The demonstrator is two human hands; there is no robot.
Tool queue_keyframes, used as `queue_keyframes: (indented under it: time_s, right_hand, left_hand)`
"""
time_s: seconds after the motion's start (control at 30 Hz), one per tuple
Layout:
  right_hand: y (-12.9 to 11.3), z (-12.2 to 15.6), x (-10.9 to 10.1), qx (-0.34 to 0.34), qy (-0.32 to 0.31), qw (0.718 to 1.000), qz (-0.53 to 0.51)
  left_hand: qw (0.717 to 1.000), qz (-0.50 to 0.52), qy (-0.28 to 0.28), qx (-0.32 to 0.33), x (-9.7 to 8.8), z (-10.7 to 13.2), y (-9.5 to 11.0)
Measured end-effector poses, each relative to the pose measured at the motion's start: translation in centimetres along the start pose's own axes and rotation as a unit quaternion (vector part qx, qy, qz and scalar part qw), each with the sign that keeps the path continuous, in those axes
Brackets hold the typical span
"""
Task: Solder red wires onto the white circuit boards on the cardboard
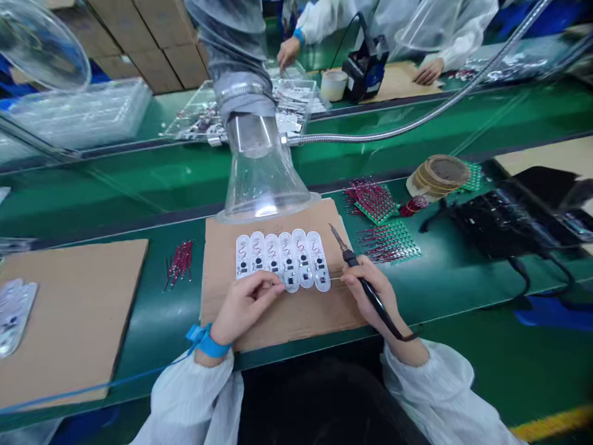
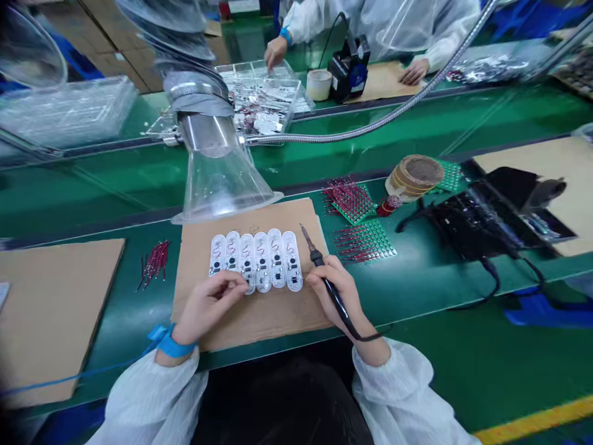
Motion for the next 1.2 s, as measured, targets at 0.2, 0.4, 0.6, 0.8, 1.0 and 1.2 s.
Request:
queue_keyframes:
  time_s: [0.2, 0.4, 0.6, 0.8, 1.0, 1.2]
  right_hand:
    - [1.5, 1.0, -1.7, 0.038, 0.07, 0.997, 0.018]
    - [2.7, 2.8, -2.0, 0.065, 0.151, 0.986, -0.04]
    - [3.5, 2.8, -2.5, 0.083, 0.171, 0.977, -0.095]
    - [3.3, 2.7, -2.2, 0.083, 0.136, 0.983, -0.095]
    - [3.7, 3.1, -2.2, 0.085, 0.113, 0.988, -0.056]
    - [3.2, 2.7, -2.1, 0.084, 0.096, 0.991, -0.04]
  left_hand:
    - [0.981, -0.052, 0.185, 0.038, -3.9, -2.0, 0.0]
    - [0.976, -0.089, 0.169, 0.106, -2.8, -2.7, 0.0]
    - [0.979, -0.084, 0.158, 0.097, -2.8, -2.6, -0.4]
    - [0.98, -0.074, 0.156, 0.102, -2.9, -2.6, -0.2]
    - [0.981, -0.07, 0.151, 0.099, -2.9, -2.5, -0.3]
    - [0.981, -0.076, 0.151, 0.097, -2.8, -2.5, -0.4]
Point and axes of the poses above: each hand's wrist, its own z-axis away from the middle knuckle, its own x-axis out of the palm, y = z × x, the point moved 6 cm from there along -z, towards the middle knuckle, and after that the axes turned 15 degrees about -x, right-handed, at the moved point
